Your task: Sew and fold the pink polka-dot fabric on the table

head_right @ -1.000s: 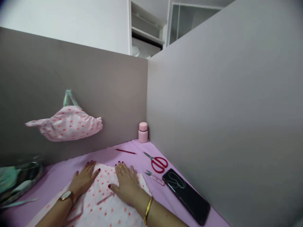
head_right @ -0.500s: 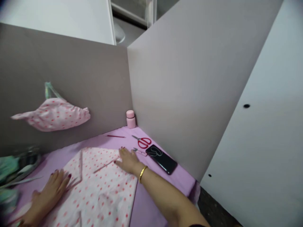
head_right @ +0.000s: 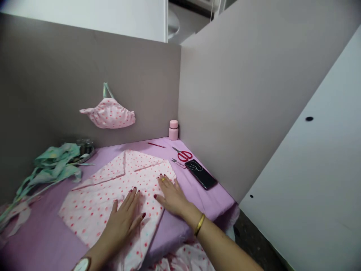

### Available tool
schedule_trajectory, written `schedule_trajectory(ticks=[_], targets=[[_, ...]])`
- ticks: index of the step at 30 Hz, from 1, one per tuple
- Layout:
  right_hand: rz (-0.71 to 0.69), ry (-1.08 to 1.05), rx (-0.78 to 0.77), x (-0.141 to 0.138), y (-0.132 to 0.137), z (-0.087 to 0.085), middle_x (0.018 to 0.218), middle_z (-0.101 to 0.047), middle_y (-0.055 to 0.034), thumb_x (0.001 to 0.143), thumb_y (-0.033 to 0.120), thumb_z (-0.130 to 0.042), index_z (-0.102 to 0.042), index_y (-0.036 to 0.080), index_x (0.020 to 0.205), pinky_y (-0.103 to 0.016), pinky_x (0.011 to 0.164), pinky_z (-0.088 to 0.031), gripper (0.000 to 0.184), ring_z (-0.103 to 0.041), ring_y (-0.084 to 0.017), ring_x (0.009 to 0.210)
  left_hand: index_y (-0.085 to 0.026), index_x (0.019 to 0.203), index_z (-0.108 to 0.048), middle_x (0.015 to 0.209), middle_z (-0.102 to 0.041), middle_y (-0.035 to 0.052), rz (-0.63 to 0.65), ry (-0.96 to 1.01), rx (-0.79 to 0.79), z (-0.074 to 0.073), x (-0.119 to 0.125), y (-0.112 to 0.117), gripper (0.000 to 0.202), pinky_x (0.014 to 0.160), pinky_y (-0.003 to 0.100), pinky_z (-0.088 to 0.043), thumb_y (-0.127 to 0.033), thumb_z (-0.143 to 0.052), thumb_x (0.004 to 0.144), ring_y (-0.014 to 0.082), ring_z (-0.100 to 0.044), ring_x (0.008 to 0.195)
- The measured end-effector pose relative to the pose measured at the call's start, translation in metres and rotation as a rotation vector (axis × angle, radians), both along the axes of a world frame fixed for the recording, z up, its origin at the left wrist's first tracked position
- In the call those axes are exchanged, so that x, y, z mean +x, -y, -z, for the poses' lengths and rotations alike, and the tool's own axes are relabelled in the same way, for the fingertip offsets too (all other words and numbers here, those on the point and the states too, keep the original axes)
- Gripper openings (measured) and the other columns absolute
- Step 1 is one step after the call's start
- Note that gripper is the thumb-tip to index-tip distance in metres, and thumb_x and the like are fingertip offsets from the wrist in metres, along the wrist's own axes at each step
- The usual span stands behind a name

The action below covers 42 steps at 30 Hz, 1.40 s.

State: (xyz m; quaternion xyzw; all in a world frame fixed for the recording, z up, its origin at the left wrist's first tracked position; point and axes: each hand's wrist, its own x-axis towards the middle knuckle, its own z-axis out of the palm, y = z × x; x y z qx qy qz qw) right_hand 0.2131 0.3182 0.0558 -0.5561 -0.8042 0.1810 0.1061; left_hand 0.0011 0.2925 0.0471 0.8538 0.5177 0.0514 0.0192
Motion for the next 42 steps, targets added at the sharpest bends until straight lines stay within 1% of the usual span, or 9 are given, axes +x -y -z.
schedule_trajectory(ticks=[6,9,15,19,26,32,36,38,42], targets=[[-0.106,-0.016,-0.009,-0.019,0.025,0.001,0.148,-0.018,-0.0083,0.09,0.044,-0.033,-0.017,0.019,0.142,-0.048,0.108,-0.008,0.06,-0.012,-0.021,0.136,-0.009,0.134,-0.035,0.142,-0.031,0.0144,-0.008,-0.028,-0.062,-0.013,0.019,0.006,0.053,0.103,0.056,-0.028,-0.034,-0.03,0.088,0.028,-0.031,0.131],[-0.09,-0.021,0.022,-0.022,0.028,0.002,0.149,-0.013,-0.0078,0.09,0.034,-0.031,-0.013,0.018,0.143,-0.049,0.108,-0.007,0.058,-0.008,-0.021,0.136,-0.011,0.137,-0.029,0.145,-0.023,0.0118,-0.053,0.007,-0.016,-0.018,0.033,0.009,0.052,0.105,0.056,-0.023,-0.028,-0.025,0.088,0.026,-0.023,0.134],[-0.1,-0.064,-0.002,-0.017,0.018,0.003,0.146,-0.026,-0.0036,0.083,0.026,-0.042,-0.026,0.023,0.14,-0.039,0.109,-0.013,0.059,-0.019,-0.017,0.134,-0.009,0.136,-0.029,0.144,-0.025,0.0128,-0.077,0.024,-0.113,-0.014,0.048,0.005,0.059,0.105,0.055,-0.025,-0.042,-0.025,0.088,0.0269,-0.023,0.134],[0.08,-0.058,0.04,0.003,-0.001,0.004,0.149,-0.012,-0.0092,0.091,0.034,-0.024,-0.018,0.011,0.142,-0.039,0.109,-0.011,0.056,-0.009,-0.017,0.136,-0.007,0.136,-0.028,0.145,-0.02,0.0148,-0.125,0.021,-0.088,-0.009,0.048,0.0,0.063,0.104,0.058,-0.022,-0.045,-0.023,0.087,0.0289,-0.019,0.135],[0.141,-0.006,0.036,0.014,-0.008,0.023,0.149,-0.013,-0.0105,0.087,0.048,-0.033,-0.019,0.012,0.142,-0.049,0.107,-0.005,0.067,-0.009,-0.024,0.136,-0.004,0.137,-0.026,0.145,-0.022,0.0179,-0.151,0.041,-0.05,0.003,0.048,0.0,0.07,0.105,0.056,-0.023,-0.051,-0.025,0.085,0.0317,-0.019,0.134],[0.192,-0.115,0.14,0.014,-0.01,0.022,0.146,-0.025,-0.0124,0.084,0.047,-0.042,-0.026,0.011,0.139,-0.049,0.107,-0.012,0.067,-0.018,-0.025,0.134,-0.002,0.135,-0.03,0.143,-0.027,0.0211,-0.122,0.069,0.007,-0.007,0.049,0.002,0.067,0.103,0.057,-0.026,-0.048,-0.029,0.087,0.0326,-0.023,0.133],[0.356,-0.242,0.326,0.035,0.018,0.014,0.143,-0.031,-0.0109,0.09,0.037,-0.032,-0.032,0.01,0.137,-0.038,0.108,-0.02,0.053,-0.024,-0.019,0.132,-0.01,0.137,-0.027,0.146,-0.023,0.0122,-0.06,0.107,0.051,-0.002,0.031,0.04,0.053,0.107,0.053,-0.023,-0.035,-0.025,0.091,0.0254,-0.019,0.135],[0.48,-0.286,0.42,0.049,0.055,0.016,0.138,-0.039,-0.014,0.093,0.034,-0.022,-0.038,0.009,0.132,-0.038,0.107,-0.025,0.049,-0.03,-0.02,0.129,-0.015,0.133,-0.038,0.142,-0.035,0.0093,0.068,0.175,0.129,0.013,0.012,0.078,0.047,0.107,0.046,-0.028,-0.03,-0.027,0.09,0.0224,-0.029,0.132],[0.659,-0.379,0.558,0.065,0.151,0.059,0.115,-0.058,-0.0154,0.092,0.034,-0.027,-0.057,0.015,0.113,-0.045,0.096,-0.04,0.042,-0.048,-0.027,0.114,-0.036,0.097,-0.065,0.108,-0.066,-0.0009,0.048,0.238,0.057,0.047,-0.019,0.151,0.026,0.089,0.032,-0.048,-0.024,-0.045,0.086,0.0174,-0.057,0.102]])
